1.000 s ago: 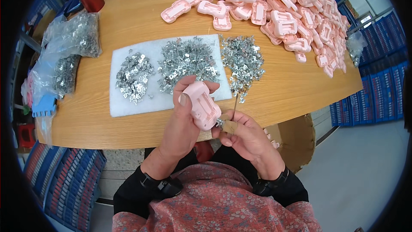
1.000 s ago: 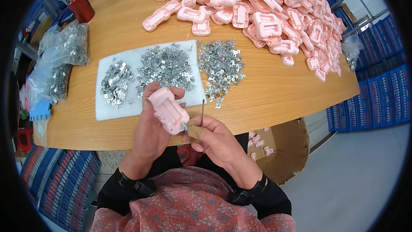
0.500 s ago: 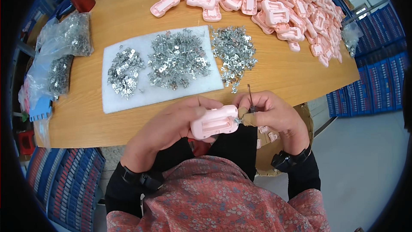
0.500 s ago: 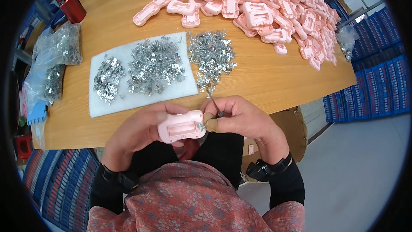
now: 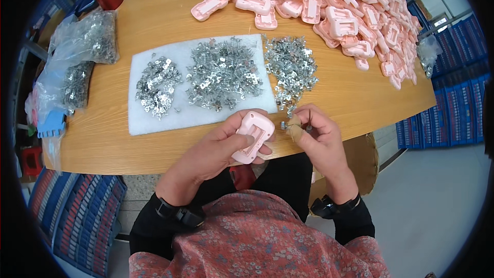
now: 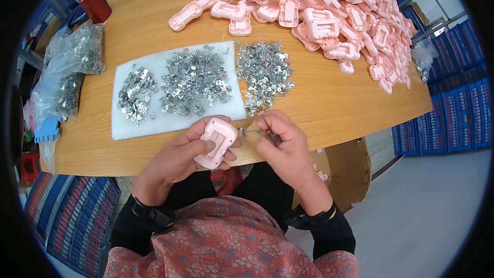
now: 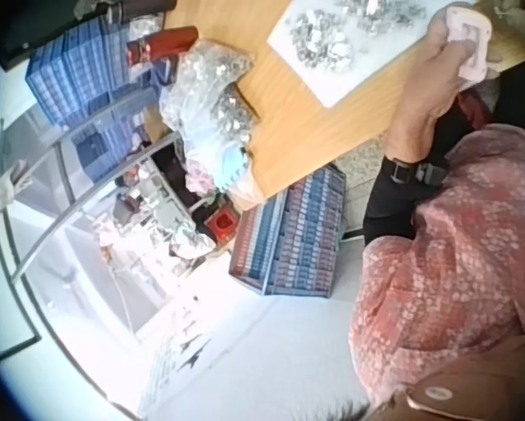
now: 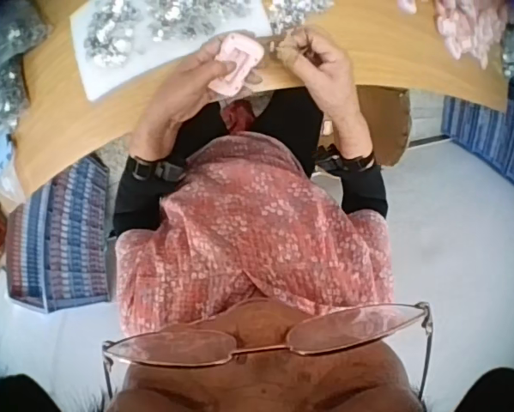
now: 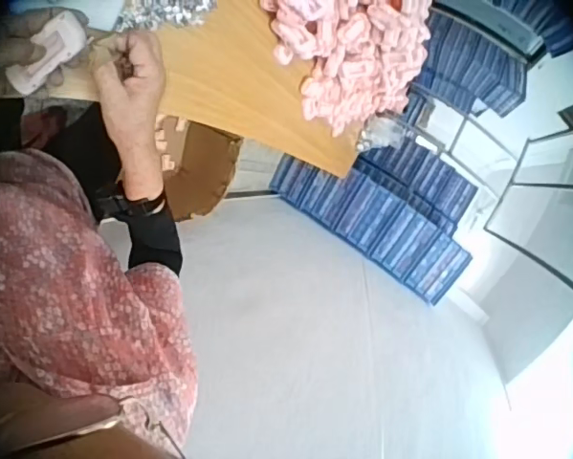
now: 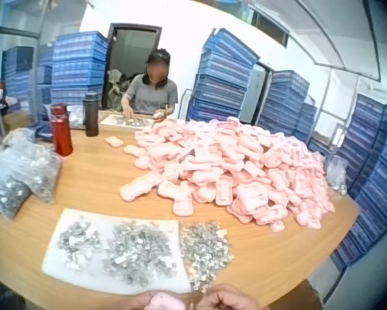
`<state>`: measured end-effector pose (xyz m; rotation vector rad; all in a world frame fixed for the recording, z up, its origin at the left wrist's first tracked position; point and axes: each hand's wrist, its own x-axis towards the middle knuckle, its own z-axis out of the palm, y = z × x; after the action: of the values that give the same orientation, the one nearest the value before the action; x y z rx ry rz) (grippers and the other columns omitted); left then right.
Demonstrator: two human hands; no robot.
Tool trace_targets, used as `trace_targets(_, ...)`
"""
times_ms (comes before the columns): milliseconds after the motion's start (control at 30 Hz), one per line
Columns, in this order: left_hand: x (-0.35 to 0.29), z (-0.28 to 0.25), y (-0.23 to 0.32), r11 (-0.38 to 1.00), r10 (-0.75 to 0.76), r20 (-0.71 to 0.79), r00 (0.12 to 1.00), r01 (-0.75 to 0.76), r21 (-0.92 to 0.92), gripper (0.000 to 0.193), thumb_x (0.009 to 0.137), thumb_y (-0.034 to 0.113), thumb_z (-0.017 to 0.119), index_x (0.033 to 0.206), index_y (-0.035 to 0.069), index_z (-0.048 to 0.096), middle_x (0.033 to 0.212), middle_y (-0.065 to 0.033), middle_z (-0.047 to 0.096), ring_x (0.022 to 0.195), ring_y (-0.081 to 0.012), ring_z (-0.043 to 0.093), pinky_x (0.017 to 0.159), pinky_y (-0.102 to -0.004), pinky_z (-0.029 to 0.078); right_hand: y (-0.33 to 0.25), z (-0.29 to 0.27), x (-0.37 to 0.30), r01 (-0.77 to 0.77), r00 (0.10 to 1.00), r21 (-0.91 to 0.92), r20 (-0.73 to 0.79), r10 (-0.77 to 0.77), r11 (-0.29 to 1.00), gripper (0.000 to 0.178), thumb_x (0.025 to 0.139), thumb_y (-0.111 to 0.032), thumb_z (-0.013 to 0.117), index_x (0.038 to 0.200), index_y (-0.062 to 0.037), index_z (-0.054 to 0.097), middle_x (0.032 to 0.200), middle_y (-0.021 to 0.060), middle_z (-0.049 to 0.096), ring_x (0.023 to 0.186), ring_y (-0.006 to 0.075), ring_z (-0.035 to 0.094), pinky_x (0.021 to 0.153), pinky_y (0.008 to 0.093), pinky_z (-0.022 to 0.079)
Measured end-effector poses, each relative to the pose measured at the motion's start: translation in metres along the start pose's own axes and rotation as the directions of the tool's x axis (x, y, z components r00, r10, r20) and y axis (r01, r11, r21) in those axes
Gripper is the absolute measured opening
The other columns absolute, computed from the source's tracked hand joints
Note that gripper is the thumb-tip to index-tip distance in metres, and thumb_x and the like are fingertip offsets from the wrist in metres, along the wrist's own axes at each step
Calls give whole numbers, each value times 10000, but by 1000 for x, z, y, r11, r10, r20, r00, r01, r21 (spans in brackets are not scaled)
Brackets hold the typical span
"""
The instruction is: The person repeatedly picks up pink plastic housings and uses a small metal tool to press or adjust internal components. They handle each housing one at a time, then place it into a cardboard box. The process is repetitive and focused on small mechanical adjustments.
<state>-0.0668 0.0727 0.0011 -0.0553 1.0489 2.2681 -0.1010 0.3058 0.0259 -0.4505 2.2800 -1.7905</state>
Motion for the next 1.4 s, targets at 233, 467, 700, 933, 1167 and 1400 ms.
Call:
trace_targets(233,3,2,-1,999,34,-60,998,-36,-36,537,983,56,451,1491,85,281,1246,-126,544,1044,-209,643,882,-362,572,-4,38,9,101,989,-159,-88,-116,982,119,818,-37,708,917,-5,651,836,43,560,759,128,556,656,269,444)
trace_targets(467,6,5,-4,997,76,-101,992,-74,23,511,1007,90,461,1478,45,269,1157,-92,535,1000,-176,633,819,-329,582,-2,37,18,257,956,-541,20,-293,801,209,695,-18,707,893,-36,641,817,104,589,765,298,589,656,371,494)
trace_targets(700,9,2,-9,986,64,-153,986,-38,165,526,975,62,474,1477,71,318,1232,-78,522,1055,-168,600,862,-392,585,-20,39,18,331,934,-701,145,-328,632,186,717,-27,710,889,-48,640,805,102,588,762,313,586,658,412,492)
trace_targets(933,9,4,-8,997,76,-126,989,-78,-7,534,965,62,453,1472,35,287,1203,-92,528,978,-171,609,779,-315,567,-17,32,6,197,978,-578,63,-198,792,326,763,-37,698,1087,-41,660,853,111,614,813,315,625,699,398,525)
trace_targets(1167,9,-2,-14,997,73,-131,989,-71,22,563,956,42,447,1492,57,276,1255,-114,521,1035,-206,620,819,-347,574,-16,30,5,303,953,-618,185,-240,725,389,761,-23,681,1147,-65,661,888,106,618,761,295,633,657,400,525)
trace_targets(1400,10,1,-12,998,64,-155,986,-59,39,585,944,20,446,1500,69,273,1259,-117,532,1037,-209,626,811,-350,568,-7,34,2,335,940,-631,174,-293,700,349,757,-20,680,1104,-50,653,890,108,621,759,284,636,654,381,528)
